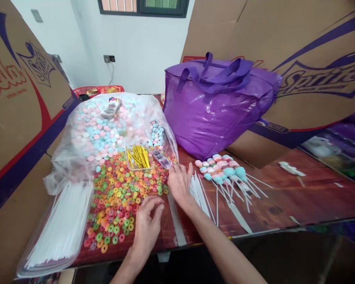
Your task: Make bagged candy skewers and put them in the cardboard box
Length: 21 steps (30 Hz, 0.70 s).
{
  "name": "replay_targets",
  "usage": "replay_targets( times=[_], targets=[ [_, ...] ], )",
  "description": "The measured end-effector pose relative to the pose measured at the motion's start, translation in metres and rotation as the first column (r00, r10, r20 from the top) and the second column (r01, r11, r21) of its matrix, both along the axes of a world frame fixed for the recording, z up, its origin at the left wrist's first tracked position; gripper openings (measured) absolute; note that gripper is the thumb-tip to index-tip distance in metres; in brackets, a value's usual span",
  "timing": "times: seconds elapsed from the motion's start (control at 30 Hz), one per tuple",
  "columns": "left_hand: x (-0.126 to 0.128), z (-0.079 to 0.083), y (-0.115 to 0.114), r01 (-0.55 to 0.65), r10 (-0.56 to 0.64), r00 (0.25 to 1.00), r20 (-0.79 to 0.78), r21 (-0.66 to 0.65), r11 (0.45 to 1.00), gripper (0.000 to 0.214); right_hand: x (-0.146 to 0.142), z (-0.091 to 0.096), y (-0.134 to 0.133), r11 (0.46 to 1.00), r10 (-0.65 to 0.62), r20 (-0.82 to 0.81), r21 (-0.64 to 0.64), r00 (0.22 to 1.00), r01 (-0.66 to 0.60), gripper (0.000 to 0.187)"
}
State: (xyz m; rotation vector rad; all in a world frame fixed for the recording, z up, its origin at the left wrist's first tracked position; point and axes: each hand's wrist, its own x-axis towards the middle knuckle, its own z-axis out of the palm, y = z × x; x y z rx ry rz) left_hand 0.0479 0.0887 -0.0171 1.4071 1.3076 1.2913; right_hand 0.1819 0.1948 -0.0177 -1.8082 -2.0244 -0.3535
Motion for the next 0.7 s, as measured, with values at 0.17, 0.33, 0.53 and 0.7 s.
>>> replay_targets(
  times=[0.17,0.33,0.53,0.7],
  targets=[
    [0.007,0.007,0.011,0.037,0.013,0.967,0.255,-0.191,0.981,0.018,0.011,-0.010,-0.003,0.998,-0.037,-0.220,0.038,0.975,0.047,0.022],
    [0.016,0.018,0.031,0.103,0.060,0.885,0.463,-0.319,0.942,0.037,0.012,-0.006,-0.017,0.995,-0.009,-0.353,0.086,0.935,0.042,0.020],
    [0.026,0.023,0.045,0.230,0.090,0.753,0.652,-0.389,0.892,0.044,0.003,0.001,-0.058,0.942,0.268,-0.467,0.312,0.843,-0.126,0.021],
    [0.032,0.023,0.046,0.244,0.141,0.666,0.732,-0.393,0.887,0.035,0.004,0.007,-0.090,0.879,0.453,-0.417,0.355,0.788,-0.317,0.019]
  ],
)
